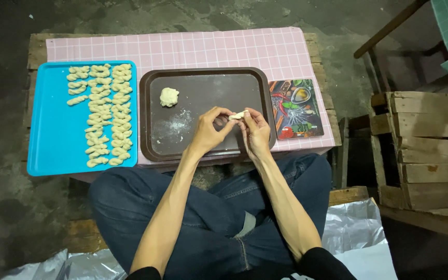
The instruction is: Rolling small pieces of dough into thin strips and twisting them into decorative shapes on a tray.
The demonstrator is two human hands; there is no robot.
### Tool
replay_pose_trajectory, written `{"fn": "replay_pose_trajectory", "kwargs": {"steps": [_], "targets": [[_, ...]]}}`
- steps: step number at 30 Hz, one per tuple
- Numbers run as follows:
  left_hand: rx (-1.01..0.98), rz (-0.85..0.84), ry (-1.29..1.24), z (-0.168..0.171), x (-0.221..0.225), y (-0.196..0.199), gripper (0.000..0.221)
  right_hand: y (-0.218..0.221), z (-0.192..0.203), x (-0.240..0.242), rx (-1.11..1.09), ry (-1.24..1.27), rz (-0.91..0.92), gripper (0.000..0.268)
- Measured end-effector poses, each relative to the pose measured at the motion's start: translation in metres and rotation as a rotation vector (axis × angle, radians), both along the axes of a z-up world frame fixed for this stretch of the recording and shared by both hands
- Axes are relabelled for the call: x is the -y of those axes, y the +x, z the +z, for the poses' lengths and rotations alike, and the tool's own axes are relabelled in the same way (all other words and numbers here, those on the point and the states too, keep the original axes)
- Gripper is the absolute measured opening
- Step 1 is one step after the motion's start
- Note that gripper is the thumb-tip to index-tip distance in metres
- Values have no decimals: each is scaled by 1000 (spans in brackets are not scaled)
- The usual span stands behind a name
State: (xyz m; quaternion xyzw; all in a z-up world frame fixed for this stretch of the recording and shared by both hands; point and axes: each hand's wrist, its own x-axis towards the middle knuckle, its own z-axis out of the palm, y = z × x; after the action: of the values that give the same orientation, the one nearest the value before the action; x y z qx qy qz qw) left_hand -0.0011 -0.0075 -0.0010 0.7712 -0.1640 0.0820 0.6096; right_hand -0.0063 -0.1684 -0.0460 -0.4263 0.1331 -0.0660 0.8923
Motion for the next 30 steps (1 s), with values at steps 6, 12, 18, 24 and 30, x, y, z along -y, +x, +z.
{"fn": "replay_pose_trajectory", "kwargs": {"steps": [6, 12, 18, 24, 30], "targets": [[-128, 30, -52, -12, 2, 1, 12, 1, -4, -1, 18, -18, 9, 20], [-105, 46, -24, 3, 3, -5, 12, -6, 10, -8, 6, -61, 42, 20], [42, -4, 136, -3, 2, -5, 18, -4, 4, 2, -44, -44, 40, 20], [167, -31, 265, 6, -8, -6, 19, -6, 9, -2, -79, -13, 56, 22], [24, 84, 122, -2, -4, -3, 10, -4, -2, -4, 51, -140, 11, 20]]}}
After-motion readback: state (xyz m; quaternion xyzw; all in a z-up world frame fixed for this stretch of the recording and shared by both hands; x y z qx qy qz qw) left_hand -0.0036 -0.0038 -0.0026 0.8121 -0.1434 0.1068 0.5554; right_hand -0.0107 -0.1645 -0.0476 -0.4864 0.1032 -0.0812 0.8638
